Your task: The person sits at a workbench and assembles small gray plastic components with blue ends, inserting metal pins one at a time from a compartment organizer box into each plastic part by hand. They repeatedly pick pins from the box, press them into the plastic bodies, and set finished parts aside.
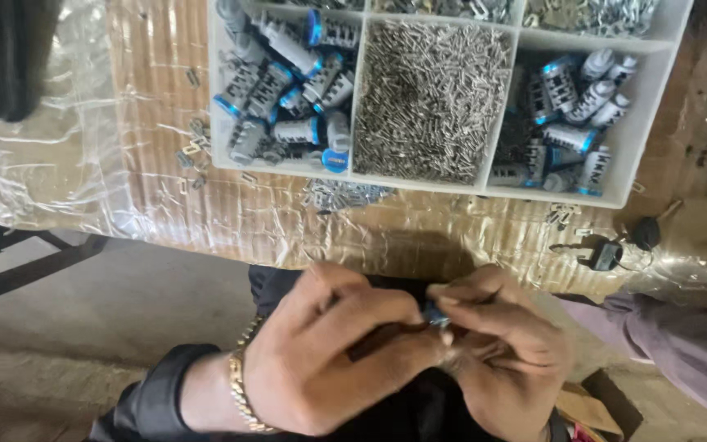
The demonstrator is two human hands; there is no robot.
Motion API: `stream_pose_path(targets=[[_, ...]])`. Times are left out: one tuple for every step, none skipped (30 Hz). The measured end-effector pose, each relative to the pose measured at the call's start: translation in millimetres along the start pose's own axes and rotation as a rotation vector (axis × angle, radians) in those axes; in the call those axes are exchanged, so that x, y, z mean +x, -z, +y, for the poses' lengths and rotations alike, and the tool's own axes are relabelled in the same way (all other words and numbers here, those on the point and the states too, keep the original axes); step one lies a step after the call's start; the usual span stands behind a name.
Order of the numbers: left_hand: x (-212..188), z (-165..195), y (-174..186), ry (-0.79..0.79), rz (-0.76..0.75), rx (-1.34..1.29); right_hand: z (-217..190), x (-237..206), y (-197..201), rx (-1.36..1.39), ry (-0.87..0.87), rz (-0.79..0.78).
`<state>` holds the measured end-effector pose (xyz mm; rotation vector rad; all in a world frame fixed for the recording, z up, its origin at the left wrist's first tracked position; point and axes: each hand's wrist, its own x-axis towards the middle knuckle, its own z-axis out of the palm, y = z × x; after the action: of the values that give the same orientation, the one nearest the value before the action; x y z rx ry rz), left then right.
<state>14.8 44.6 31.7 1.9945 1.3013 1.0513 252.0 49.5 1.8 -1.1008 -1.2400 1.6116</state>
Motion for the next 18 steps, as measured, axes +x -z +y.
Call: stream_pose_path(targets=[[-7, 0, 2, 0.149, -0.035, -0.141, 1, 2, 0, 0.018, 0.005, -0.067], [-13, 0, 3, 0.302, -0.065, -0.275, 3, 4, -2, 0.036, 0.009, -0.134], [-18, -1, 4, 0.320, -0.010, -0.217, 4, 8, -3, 0.114, -0.023, -0.241], [-22, -1, 5, 0.338, 0.043, -0.157, 5, 12, -4, 0.195, -0.054, -0.348], [-24, -2, 6, 0.356, 0.096, -0.095, 8, 17, -8, 0.246, -0.070, -0.318], [-25, -3, 9, 0.373, 0.148, -0.034, 11, 23, -11, 0.295, -0.088, -0.287], [-24, -6, 12, 0.385, 0.198, 0.019, 13, 26, -15, 0.338, -0.108, -0.250], [-22, -7, 16, 0.396, 0.243, 0.063, 14, 28, -19, 0.362, -0.124, -0.220], [-19, -10, 22, 0.419, 0.200, 0.297, 14, 29, -21, 0.382, -0.138, -0.185], [-14, -17, 28, 0.434, 0.149, 0.523, 13, 29, -23, 0.396, -0.151, -0.140], [-11, -20, 34, 0.441, 0.096, 0.737, 11, 27, -24, 0.391, -0.157, -0.135], [-8, -21, 39, 0.364, 0.078, 0.664, 8, 25, -23, 0.380, -0.167, -0.130], [-7, -23, 46, 0.284, 0.062, 0.588, 6, 23, -21, 0.368, -0.174, -0.122], [-7, -25, 51, 0.191, 0.038, 0.506, 4, 21, -19, 0.370, -0.166, -0.144], [-8, -25, 52, 0.151, -0.005, 0.440, 2, 19, -16, 0.367, -0.163, -0.154], [-10, -25, 50, 0.111, -0.046, 0.381, 0, 18, -13, 0.366, -0.157, -0.169], [-12, -24, 45, 0.142, 0.007, 0.347, -2, 16, -9, 0.351, -0.145, -0.149], [-14, -20, 37, 0.179, 0.055, 0.314, -3, 14, -6, 0.340, -0.139, -0.129]])
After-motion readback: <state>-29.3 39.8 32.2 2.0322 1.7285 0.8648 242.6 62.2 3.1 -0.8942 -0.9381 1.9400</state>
